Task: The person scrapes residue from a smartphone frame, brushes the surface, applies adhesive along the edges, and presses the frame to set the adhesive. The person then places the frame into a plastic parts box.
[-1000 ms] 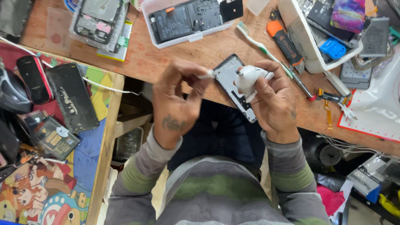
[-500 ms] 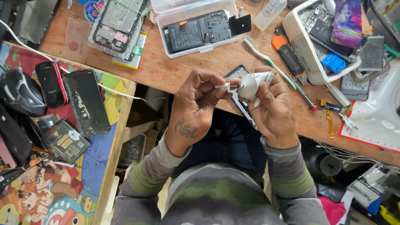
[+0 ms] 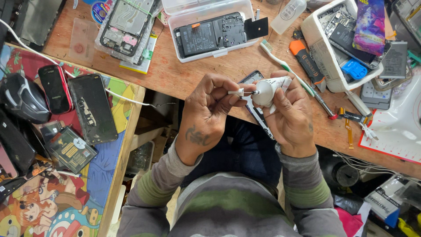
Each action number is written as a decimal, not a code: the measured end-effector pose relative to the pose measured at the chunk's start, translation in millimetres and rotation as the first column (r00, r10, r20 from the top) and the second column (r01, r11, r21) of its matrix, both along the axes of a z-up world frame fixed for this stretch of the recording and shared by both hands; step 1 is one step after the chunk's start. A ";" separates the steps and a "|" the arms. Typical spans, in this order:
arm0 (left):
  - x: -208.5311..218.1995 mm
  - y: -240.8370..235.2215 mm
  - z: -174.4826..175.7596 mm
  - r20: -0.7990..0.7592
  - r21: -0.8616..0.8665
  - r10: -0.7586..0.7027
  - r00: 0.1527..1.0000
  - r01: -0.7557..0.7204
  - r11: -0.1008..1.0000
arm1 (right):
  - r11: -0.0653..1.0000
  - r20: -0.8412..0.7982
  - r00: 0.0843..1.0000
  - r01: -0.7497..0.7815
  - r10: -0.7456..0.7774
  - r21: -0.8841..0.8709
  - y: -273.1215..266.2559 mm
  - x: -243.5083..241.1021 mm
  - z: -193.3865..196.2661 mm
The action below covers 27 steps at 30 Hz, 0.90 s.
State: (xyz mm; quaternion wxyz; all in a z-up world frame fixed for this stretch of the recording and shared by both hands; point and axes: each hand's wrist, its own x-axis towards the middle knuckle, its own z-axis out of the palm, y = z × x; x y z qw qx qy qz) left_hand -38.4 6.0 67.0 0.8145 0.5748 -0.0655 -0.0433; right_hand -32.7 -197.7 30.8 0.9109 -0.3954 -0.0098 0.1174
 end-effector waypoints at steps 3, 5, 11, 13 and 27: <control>-0.8 2.8 7.3 0.021 0.086 0.011 1.000 -0.013 0.996 | 0.997 0.038 0.999 0.029 -0.027 -0.069 -0.8 0.0 2.9; -2.8 7.1 13.9 0.053 0.258 0.045 0.998 -0.057 0.964 | 0.983 0.117 0.992 0.068 -0.048 -0.173 -1.4 -1.6 7.2; -8.7 20.3 25.7 0.140 0.561 0.046 0.989 -0.118 0.819 | 0.811 0.289 0.957 0.185 -0.020 -0.555 -2.5 -10.4 26.4; -11.5 21.4 24.0 0.087 0.569 0.054 0.995 -0.094 0.817 | 0.825 0.304 0.953 0.187 -0.019 -0.533 1.2 -11.4 29.6; -15.2 23.5 -11.7 0.063 0.361 0.103 0.993 -0.119 0.925 | 0.712 0.396 0.918 0.261 0.026 -0.652 17.7 -24.5 23.1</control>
